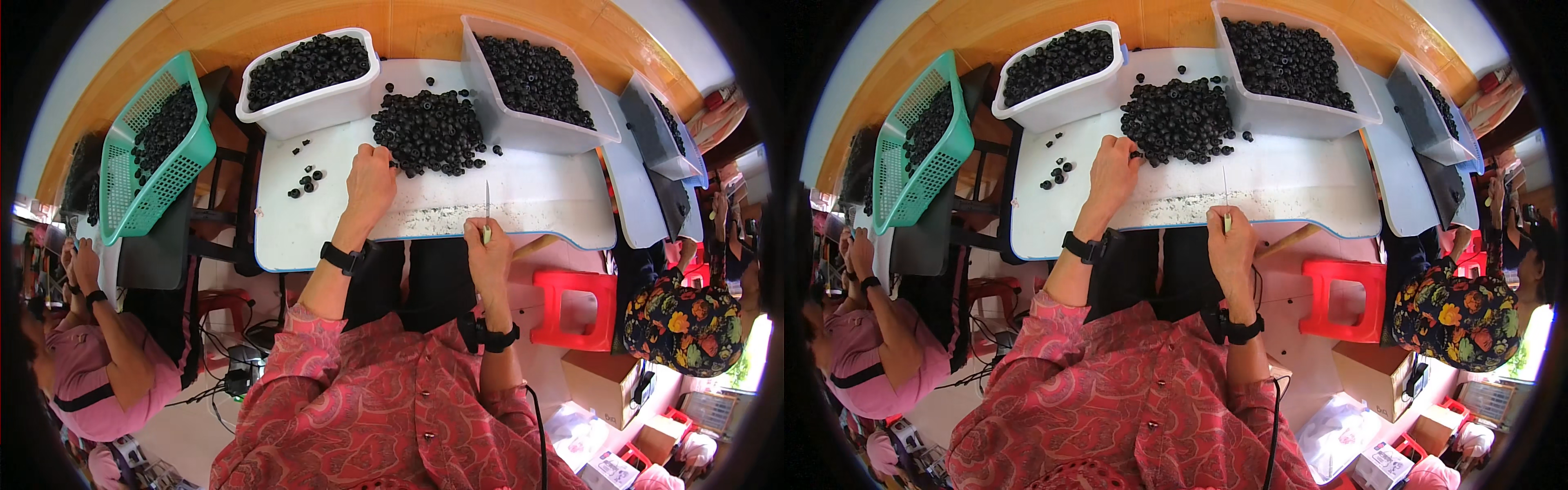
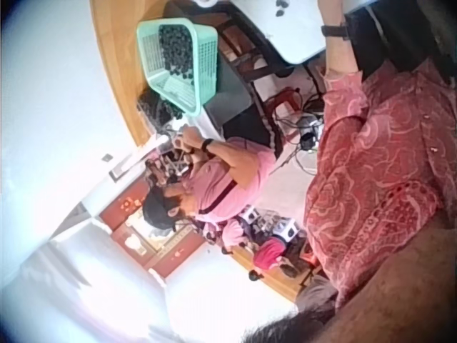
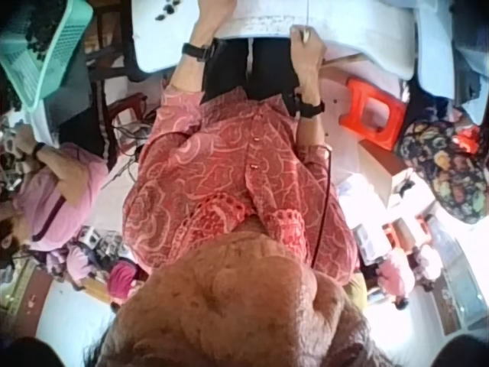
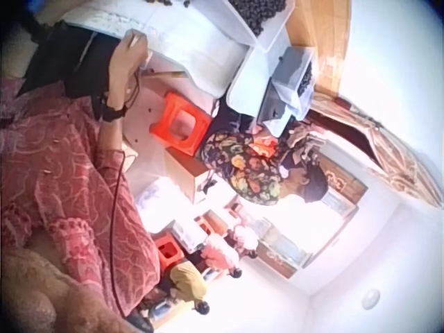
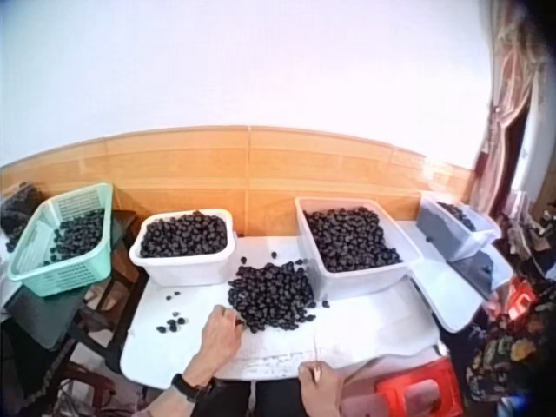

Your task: Trimming excess material from small black molded parts using a craft knife at a processing table.

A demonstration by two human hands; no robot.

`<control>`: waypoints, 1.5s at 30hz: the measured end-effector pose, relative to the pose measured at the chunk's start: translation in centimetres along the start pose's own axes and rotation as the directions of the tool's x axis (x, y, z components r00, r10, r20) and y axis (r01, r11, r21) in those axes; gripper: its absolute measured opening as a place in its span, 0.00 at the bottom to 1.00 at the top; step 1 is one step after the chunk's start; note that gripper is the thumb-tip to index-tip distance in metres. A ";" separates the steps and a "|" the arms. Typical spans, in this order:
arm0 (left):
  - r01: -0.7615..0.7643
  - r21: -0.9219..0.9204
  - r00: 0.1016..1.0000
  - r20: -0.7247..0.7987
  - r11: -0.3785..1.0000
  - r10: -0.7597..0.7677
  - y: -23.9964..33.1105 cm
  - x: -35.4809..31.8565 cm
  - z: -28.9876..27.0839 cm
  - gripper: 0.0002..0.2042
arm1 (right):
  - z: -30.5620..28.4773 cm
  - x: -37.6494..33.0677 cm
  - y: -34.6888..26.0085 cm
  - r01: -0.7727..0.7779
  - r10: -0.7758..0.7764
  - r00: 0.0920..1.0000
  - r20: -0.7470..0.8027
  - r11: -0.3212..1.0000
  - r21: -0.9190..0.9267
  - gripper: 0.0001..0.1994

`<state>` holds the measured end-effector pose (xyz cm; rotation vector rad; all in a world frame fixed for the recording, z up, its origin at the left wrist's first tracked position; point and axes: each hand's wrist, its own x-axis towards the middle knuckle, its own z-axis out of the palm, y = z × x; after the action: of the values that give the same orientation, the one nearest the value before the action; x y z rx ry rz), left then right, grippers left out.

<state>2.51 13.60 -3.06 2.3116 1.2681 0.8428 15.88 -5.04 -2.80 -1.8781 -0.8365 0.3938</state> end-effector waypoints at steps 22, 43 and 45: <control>0.319 -0.943 0.941 0.327 0.090 0.092 7.2 -9.7 -3.7 0.12 | -2.1 -3.8 -5.3 -0.037 -0.039 0.988 0.149 0.879 0.475 0.07; 0.149 -0.965 0.978 0.175 0.214 0.112 8.9 -11.1 -4.9 0.11 | -3.3 -4.7 -5.6 -0.114 0.006 0.984 0.177 0.783 0.611 0.07; 0.087 -0.928 0.976 0.153 0.363 0.155 9.2 -10.9 -4.6 0.11 | -3.7 -4.4 -5.2 -0.122 0.010 0.980 0.197 0.816 0.565 0.08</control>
<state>0.73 -0.37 2.11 1.3782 0.3684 0.9388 13.07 -9.22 3.04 -1.3134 -0.6723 0.7842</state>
